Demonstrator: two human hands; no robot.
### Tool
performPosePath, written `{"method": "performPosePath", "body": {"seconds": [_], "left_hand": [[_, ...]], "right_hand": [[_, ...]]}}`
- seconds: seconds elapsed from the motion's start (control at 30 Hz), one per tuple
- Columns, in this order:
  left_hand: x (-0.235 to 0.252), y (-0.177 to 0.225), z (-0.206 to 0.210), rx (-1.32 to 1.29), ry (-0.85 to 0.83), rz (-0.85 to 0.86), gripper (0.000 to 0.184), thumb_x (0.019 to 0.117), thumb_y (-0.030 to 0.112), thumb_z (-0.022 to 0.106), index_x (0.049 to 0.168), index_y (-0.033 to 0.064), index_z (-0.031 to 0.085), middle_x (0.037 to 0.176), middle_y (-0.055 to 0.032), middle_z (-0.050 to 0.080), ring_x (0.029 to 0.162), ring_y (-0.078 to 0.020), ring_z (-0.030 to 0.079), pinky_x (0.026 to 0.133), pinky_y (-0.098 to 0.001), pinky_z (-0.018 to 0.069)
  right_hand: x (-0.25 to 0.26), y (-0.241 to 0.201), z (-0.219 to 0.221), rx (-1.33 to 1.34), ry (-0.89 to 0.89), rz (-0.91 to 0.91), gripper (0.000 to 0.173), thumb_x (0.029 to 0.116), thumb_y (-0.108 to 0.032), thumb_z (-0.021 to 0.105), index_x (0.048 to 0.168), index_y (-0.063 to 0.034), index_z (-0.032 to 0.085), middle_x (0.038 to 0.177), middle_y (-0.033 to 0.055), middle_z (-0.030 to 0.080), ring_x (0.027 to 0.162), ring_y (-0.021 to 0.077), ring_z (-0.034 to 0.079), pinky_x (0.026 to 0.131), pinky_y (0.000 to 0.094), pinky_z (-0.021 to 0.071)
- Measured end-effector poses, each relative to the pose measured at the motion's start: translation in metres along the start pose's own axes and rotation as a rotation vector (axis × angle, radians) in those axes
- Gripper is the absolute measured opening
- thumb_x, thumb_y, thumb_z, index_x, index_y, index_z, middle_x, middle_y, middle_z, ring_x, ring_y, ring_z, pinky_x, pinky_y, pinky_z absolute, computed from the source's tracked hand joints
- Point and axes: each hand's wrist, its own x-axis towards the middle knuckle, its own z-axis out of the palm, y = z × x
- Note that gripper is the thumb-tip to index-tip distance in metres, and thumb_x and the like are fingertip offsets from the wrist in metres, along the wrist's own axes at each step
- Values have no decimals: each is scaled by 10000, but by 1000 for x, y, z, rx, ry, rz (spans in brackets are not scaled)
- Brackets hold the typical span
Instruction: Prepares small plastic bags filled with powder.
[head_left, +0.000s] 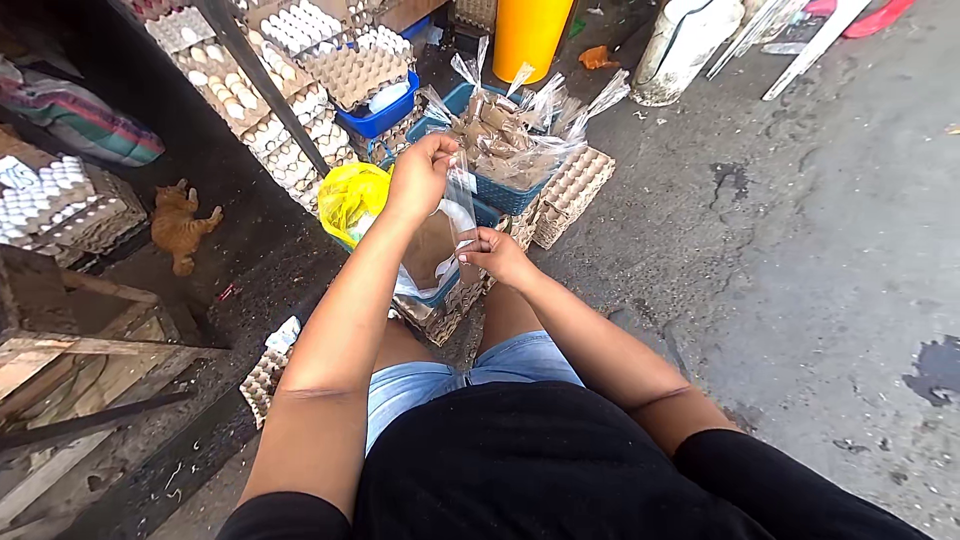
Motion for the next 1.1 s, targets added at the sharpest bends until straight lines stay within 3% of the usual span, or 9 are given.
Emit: {"method": "performPosePath", "body": {"seconds": [0.13,0.23,0.37,0.6,0.73,0.87,0.97,1.03,1.1], "left_hand": [[-16,-9,-5,66,24,67,194,1007,157,662,1151,36,704,1006,-120,718,860,-206,684,823,-439,570],[-17,-14,6,129,35,68,256,1041,213,605,1113,-17,689,957,-176,683,828,-275,638,788,-508,517],[-26,-19,11,119,128,-20,286,1064,194,539,1126,-67,637,922,-187,642,810,-260,602,779,-469,493],[-40,-66,24,77,163,-183,252,1003,210,671,1019,-41,651,774,-91,603,679,-156,557,688,-376,484],[-76,-65,45,309,89,307,506,930,352,730,1152,-101,679,1131,-304,677,1117,-518,625,988,-675,456],[-100,-73,87,369,-51,755,698,1062,522,280,1071,11,755,1010,-160,766,981,-338,745,890,-522,574],[-103,-80,88,334,101,736,764,1069,553,205,827,34,712,749,-118,723,704,-255,734,628,-419,590],[-110,-77,84,341,120,658,772,1043,613,234,802,39,692,643,-96,666,574,-231,683,509,-412,543],[-119,-77,80,296,65,585,662,1030,563,345,821,37,690,582,-89,613,491,-228,623,451,-426,501]], "right_hand": [[-1,-4,10,-52,-2,-127,456,925,-149,741,1311,45,596,995,136,719,868,157,688,837,357,577],[3,-11,6,-197,95,-163,385,987,-274,682,1165,66,657,992,215,690,917,293,671,878,488,539],[1,-16,6,-451,94,-177,456,1099,-321,451,1144,88,648,1029,273,689,1009,411,680,923,585,515],[-23,-9,5,-584,-104,-42,486,1129,-334,335,1159,62,616,1081,266,668,1075,419,657,932,609,490],[-37,4,4,-491,-198,-1,460,1129,-274,349,1129,99,619,1028,285,657,1024,425,645,923,601,472],[-42,-3,9,-422,-227,-93,303,1043,-121,532,1154,133,655,1144,318,669,1142,433,636,1016,592,453],[-44,-28,-5,-338,-357,-55,304,1080,-111,461,1130,127,643,1034,256,667,922,299,634,857,471,490],[-44,-29,-17,-209,-424,-27,284,1098,-129,422,1063,75,617,790,94,560,606,107,469,581,289,416],[-42,-19,-30,-4,-427,10,272,1107,-190,427,958,-18,576,647,-48,431,506,17,402,506,192,375]]}}
